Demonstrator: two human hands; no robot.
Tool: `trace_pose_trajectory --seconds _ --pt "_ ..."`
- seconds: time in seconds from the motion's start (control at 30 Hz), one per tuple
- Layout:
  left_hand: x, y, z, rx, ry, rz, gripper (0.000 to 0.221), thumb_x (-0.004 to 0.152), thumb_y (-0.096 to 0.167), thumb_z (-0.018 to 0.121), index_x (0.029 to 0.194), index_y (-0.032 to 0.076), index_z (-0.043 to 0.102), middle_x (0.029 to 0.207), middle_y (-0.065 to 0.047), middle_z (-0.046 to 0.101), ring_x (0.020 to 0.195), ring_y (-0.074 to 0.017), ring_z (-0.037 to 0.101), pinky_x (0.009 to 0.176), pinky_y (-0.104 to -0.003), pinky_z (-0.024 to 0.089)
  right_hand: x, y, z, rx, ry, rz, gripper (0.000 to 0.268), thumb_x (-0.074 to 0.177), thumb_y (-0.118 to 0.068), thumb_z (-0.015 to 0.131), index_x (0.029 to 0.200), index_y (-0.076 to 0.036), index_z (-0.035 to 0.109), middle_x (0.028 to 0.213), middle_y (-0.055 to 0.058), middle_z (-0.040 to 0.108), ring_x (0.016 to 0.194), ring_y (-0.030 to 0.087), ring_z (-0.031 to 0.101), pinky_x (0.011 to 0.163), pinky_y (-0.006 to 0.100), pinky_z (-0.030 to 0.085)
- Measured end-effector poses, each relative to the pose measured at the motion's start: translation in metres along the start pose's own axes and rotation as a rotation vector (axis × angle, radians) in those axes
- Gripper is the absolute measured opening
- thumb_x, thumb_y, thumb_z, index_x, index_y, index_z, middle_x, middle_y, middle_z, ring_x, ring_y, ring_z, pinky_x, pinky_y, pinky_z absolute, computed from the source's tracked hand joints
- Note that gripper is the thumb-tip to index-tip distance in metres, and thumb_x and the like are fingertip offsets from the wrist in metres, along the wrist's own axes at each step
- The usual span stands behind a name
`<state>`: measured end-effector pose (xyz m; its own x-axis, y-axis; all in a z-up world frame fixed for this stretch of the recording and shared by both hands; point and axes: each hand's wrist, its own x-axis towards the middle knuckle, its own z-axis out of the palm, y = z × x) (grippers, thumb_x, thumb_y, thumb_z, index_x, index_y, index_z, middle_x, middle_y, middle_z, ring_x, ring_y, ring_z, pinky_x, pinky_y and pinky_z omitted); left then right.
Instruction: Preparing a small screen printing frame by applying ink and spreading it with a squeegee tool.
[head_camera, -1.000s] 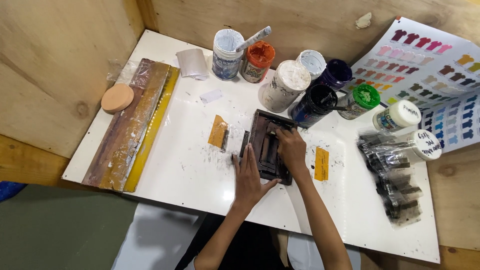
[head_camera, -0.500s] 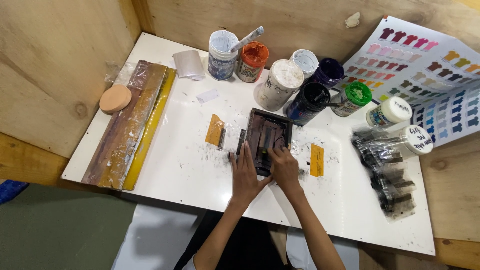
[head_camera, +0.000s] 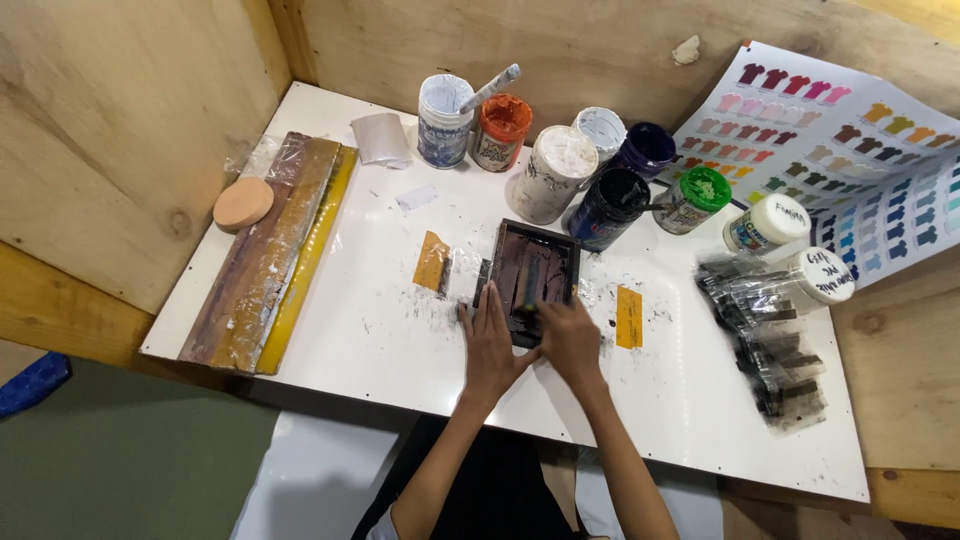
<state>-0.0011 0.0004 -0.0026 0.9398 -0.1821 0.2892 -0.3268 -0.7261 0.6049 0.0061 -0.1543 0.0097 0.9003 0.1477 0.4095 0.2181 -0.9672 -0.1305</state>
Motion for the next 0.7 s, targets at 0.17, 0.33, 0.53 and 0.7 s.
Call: trace_pose_trajectory --seconds 0.17,0.33,0.53,0.7 --pt "-0.001 0.003 -0.005 -0.034 -0.012 -0.010 0.124 0.074 0.060 0.080 0.157 -0.007 0.017 0.163 -0.025 0.026 0.153 -0.0363 0.021 0.119 -0.068 0.002 0.038 0.033 0.004 0.094 0.082 0.150 0.017 0.094 -0.017 0.070 0.109 -0.018 0.079 0.088 0.008 0.074 0.090 0.031 0.066 0.077 0.039 0.056" --pt "-0.001 0.006 -0.007 -0.059 -0.006 -0.012 0.121 0.077 0.064 0.076 0.157 -0.005 0.018 0.161 -0.026 0.027 0.152 -0.0382 0.020 0.118 -0.069 -0.001 0.084 0.057 0.025 0.095 0.133 0.151 0.017 0.094 -0.016 0.072 0.109 -0.017 0.081 0.093 0.005 0.075 0.094 0.032 0.065 0.080 0.039 0.057" --pt "-0.001 0.000 -0.003 -0.038 -0.016 -0.035 0.127 0.073 0.070 0.076 0.158 -0.003 0.017 0.161 -0.027 0.025 0.152 -0.0403 0.019 0.117 -0.070 -0.001 0.104 0.062 0.048 0.171 0.063 0.171 0.019 0.096 -0.014 0.071 0.112 -0.014 0.081 0.093 0.012 0.075 0.095 0.040 0.066 0.076 0.045 0.058" --pt "-0.003 -0.001 -0.001 -0.082 -0.006 -0.015 0.125 0.072 0.063 0.082 0.159 -0.001 0.020 0.159 -0.029 0.028 0.150 -0.0429 0.021 0.115 -0.072 -0.005 0.097 0.054 0.043 -0.088 0.280 0.219 0.042 0.082 -0.021 0.085 0.121 -0.010 0.077 0.109 0.015 0.067 0.102 0.036 0.064 0.083 0.044 0.059"
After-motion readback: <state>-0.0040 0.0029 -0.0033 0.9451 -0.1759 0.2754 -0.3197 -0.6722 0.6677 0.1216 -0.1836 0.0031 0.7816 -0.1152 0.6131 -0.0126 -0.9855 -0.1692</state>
